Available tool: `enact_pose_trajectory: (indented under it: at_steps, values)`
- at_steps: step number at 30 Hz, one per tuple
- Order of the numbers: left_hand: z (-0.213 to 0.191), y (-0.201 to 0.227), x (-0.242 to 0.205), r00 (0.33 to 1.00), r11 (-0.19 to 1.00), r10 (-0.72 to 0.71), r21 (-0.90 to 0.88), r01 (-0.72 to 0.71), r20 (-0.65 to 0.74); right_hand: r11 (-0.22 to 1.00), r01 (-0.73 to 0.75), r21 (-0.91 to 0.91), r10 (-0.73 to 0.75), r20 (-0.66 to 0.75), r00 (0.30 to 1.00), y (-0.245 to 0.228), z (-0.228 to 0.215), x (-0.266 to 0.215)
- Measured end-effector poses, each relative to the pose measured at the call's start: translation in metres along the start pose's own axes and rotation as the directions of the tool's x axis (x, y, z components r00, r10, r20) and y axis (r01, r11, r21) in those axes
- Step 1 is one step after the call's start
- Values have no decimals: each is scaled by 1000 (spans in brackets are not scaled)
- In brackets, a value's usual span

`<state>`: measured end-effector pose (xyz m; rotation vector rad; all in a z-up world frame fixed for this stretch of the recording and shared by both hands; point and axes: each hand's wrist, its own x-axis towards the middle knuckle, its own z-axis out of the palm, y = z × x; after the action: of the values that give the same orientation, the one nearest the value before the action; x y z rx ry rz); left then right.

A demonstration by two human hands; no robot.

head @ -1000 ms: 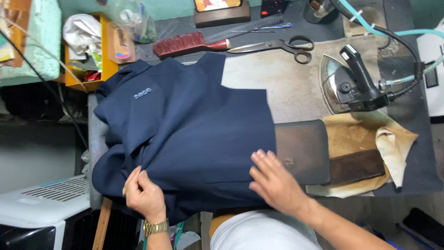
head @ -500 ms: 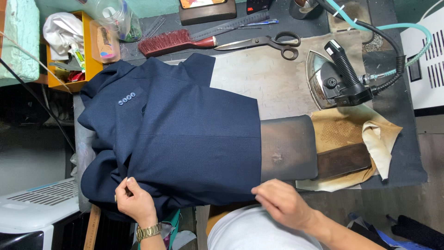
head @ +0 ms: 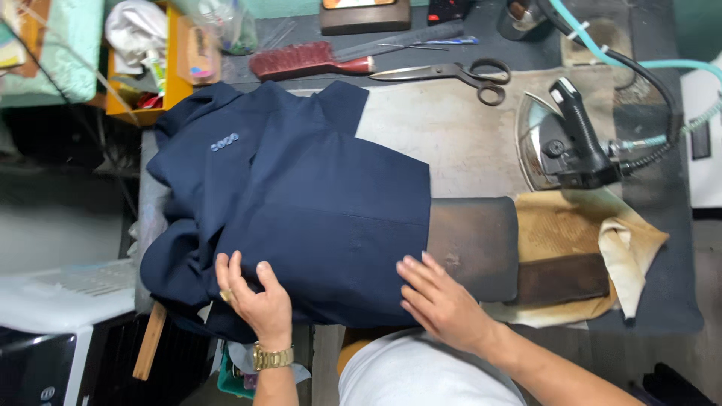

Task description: The person irons a piece of fabric over a dark blue suit jacket, uses a wooden block to press the fabric, and then checks the seams and buttons of the jacket by hand.

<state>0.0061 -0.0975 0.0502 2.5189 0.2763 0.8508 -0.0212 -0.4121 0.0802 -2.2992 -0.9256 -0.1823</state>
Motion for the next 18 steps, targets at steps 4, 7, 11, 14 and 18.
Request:
enact_pose_trajectory:
  at_steps: [4, 7, 11, 14, 18]
  values:
    - [-7, 19, -37, 938, 930, -343, -157, 333, -45, 974, -29, 223, 65, -156, 986, 21, -18, -9]
    - [-7, 35, -75, 763, 705, -635, -313, 636, 121, 946, -257, 197, 296, -198, 934, 73, -36, 4]
    - [-7, 82, -106, 205, 146, -675, -144, 979, 709, 633, -743, 217, 750, 65, 658, 155, -46, 66]
    - [-2, 116, -110, 13, -48, -506, -43, 998, 863, 701, -695, 158, 662, 218, 717, 227, -1, 100]
    - [7, 123, -124, 18, -119, -513, -91, 989, 858, 713, -681, 168, 592, 377, 712, 232, 23, 143]
